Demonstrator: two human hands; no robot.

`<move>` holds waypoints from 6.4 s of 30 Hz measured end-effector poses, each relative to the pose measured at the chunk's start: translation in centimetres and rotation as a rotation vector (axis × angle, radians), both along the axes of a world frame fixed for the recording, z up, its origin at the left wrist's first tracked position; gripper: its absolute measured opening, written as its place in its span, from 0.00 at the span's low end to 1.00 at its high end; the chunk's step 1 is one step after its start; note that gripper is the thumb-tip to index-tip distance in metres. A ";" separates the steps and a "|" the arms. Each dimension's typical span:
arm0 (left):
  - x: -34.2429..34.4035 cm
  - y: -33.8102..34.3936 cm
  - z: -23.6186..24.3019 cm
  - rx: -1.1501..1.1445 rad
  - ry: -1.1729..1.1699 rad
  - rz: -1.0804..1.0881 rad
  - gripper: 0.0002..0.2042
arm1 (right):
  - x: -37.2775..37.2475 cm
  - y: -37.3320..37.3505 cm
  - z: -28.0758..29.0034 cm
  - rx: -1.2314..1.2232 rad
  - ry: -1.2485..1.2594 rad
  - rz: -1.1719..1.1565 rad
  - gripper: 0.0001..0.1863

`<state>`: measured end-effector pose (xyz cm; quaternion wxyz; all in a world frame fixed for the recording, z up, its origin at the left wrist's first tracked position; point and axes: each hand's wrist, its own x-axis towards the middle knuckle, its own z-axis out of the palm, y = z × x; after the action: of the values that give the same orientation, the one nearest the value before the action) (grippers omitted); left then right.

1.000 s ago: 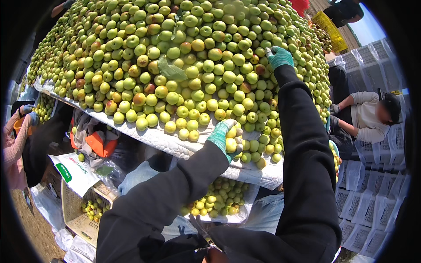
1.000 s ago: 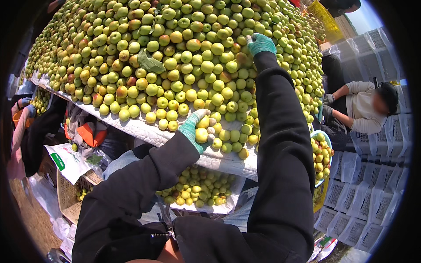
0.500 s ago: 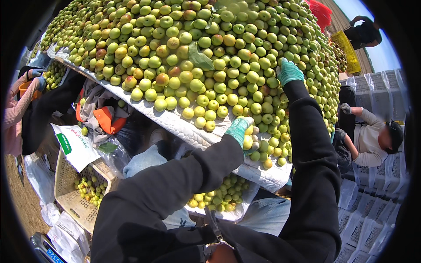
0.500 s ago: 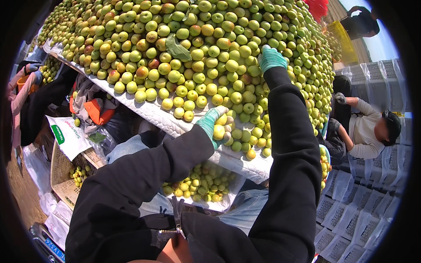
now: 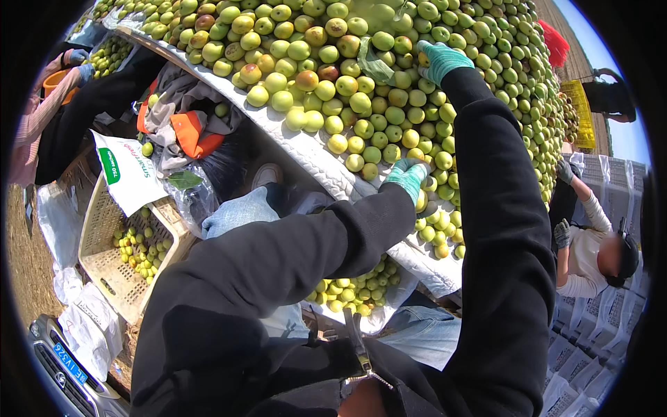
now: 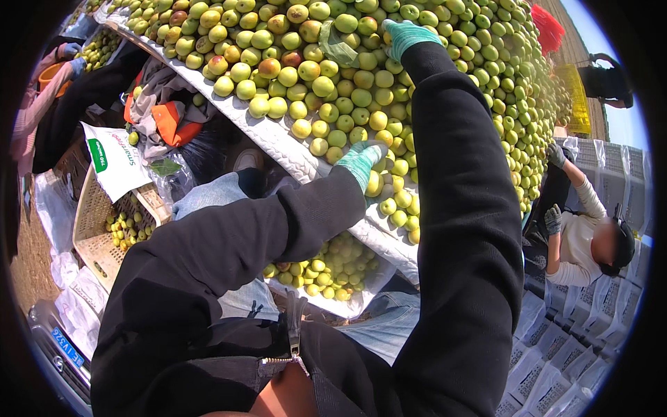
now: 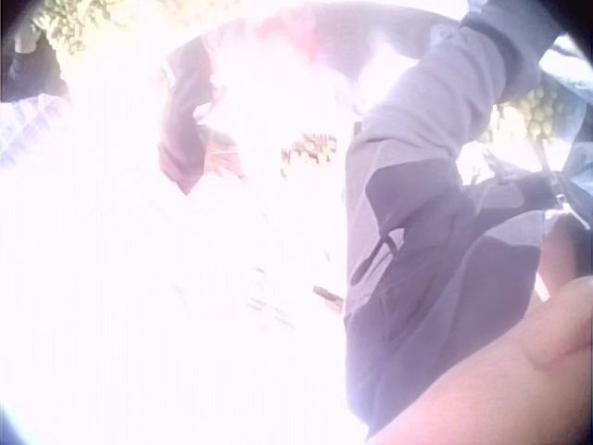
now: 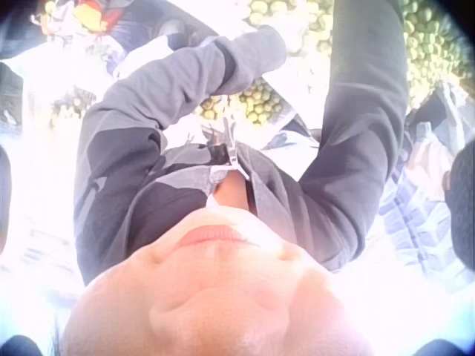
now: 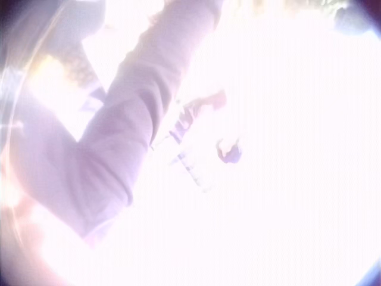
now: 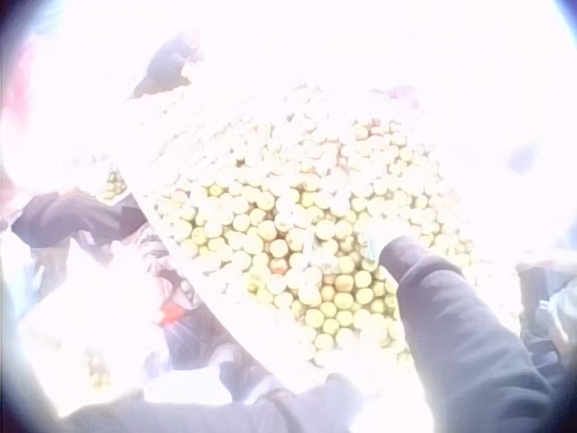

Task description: The person sorts green apples from a large pile on a table into a white crate, using both hands to pick and place them. The person occasionally moves apples between a blue bowl and the crate while continuing to sort.

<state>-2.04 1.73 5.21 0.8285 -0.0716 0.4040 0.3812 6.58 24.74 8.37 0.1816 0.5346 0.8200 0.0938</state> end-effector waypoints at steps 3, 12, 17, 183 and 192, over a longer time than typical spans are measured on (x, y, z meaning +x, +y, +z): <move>-0.9 0.9 -0.5 -0.125 -0.030 0.235 0.08 | 1.1 -4.3 0.3 0.114 0.651 -0.059 0.19; -3.8 1.3 0.8 0.046 -1.118 0.522 0.31 | -4.7 -21.0 5.2 0.042 0.617 0.290 0.18; -4.1 1.0 1.6 -0.031 -0.519 0.261 0.23 | -9.3 -9.3 3.7 0.205 0.709 0.219 0.11; -10.5 -25.0 -2.4 -0.488 -0.273 -0.819 0.24 | 11.8 -50.8 -26.0 -0.185 0.874 -0.952 0.30; -11.4 -25.1 -2.0 -0.503 -0.191 -0.806 0.23 | 9.7 -50.6 -26.9 -0.123 1.331 -1.118 0.28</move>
<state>-13.40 -23.36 3.18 0.9006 -0.1419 0.4013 -0.0879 16.26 -25.86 -18.49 -0.2873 0.7917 0.3768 -0.3856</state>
